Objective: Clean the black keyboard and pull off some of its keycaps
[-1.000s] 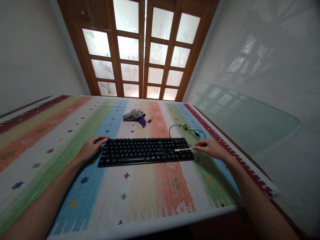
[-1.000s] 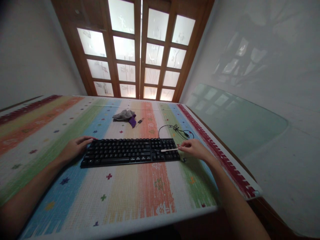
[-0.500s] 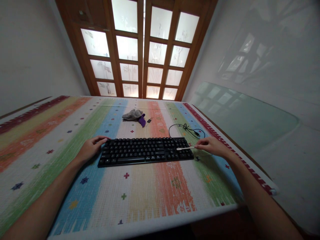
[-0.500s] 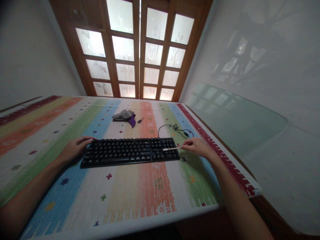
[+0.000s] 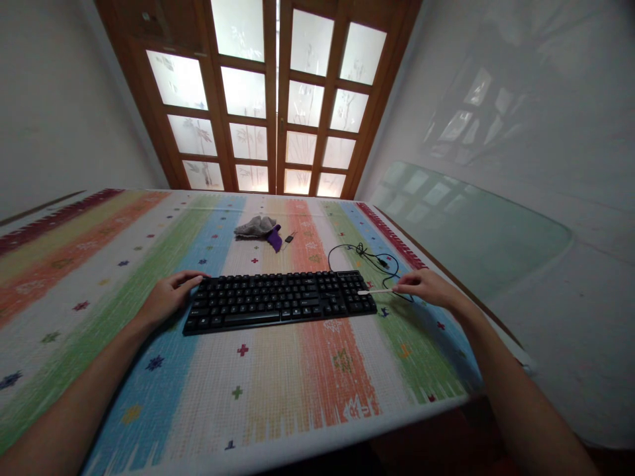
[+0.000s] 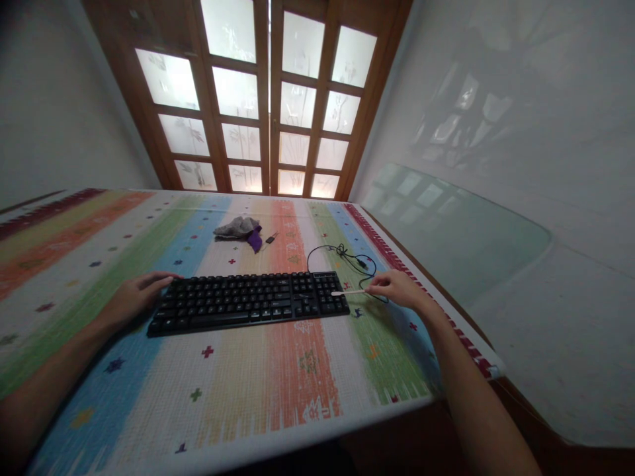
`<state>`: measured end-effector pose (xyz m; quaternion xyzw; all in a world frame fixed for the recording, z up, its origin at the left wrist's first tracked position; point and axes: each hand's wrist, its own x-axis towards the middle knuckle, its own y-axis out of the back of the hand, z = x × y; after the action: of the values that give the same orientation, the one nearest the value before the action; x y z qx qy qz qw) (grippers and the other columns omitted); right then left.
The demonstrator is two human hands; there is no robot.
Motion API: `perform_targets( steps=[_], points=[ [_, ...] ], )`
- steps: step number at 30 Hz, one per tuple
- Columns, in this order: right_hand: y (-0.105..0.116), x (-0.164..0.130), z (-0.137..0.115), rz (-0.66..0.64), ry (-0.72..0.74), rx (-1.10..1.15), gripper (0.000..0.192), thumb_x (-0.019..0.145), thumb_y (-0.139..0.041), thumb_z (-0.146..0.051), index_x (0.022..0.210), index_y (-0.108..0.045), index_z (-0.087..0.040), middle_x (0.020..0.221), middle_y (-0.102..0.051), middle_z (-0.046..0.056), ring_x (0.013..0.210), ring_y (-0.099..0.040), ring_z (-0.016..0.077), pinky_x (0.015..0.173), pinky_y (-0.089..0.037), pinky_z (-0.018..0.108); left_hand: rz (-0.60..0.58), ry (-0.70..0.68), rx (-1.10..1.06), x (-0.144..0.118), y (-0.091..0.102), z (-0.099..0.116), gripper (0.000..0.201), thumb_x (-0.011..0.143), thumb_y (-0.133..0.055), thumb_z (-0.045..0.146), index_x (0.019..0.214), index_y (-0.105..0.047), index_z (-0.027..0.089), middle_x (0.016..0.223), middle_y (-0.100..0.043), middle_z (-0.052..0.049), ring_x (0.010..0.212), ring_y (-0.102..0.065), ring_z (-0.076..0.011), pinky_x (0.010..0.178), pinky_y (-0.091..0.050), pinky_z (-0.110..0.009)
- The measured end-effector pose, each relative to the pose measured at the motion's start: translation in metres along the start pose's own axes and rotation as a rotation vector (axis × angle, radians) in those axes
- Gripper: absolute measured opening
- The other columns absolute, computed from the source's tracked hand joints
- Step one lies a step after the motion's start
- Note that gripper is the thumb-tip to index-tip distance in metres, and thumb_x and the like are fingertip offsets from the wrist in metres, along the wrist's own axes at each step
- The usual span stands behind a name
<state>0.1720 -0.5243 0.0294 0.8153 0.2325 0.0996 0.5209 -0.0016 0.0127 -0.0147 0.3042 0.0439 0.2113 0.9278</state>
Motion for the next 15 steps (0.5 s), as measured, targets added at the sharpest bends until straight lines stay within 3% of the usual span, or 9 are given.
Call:
perform_targets(
  steps=[11, 15],
  points=[
    [0.003, -0.013, 0.027, 0.02, -0.037, 0.031, 0.056, 0.073, -0.06, -0.071, 0.072, -0.077, -0.018, 0.064, -0.067, 0.005, 0.063, -0.057, 0.0195, 0.061, -0.04, 0.031, 0.032, 0.028, -0.007, -0.003, -0.002, 0.002, 0.05, 0.07, -0.059, 0.06, 0.094, -0.073, 0.019, 0.048, -0.05, 0.003, 0.045, -0.038, -0.0148, 0.046, -0.028, -0.026],
    [0.012, -0.021, 0.025, 0.098, -0.092, -0.01, 0.061, 0.069, -0.059, -0.078, 0.07, -0.076, -0.019, 0.064, -0.066, 0.006, 0.062, -0.056, 0.0207, 0.059, -0.04, 0.032, 0.024, 0.031, -0.014, -0.001, -0.002, -0.001, 0.05, 0.07, -0.058, 0.061, 0.095, -0.073, 0.02, 0.052, -0.053, 0.002, 0.048, -0.042, -0.0157, 0.049, -0.032, -0.026]
  ],
)
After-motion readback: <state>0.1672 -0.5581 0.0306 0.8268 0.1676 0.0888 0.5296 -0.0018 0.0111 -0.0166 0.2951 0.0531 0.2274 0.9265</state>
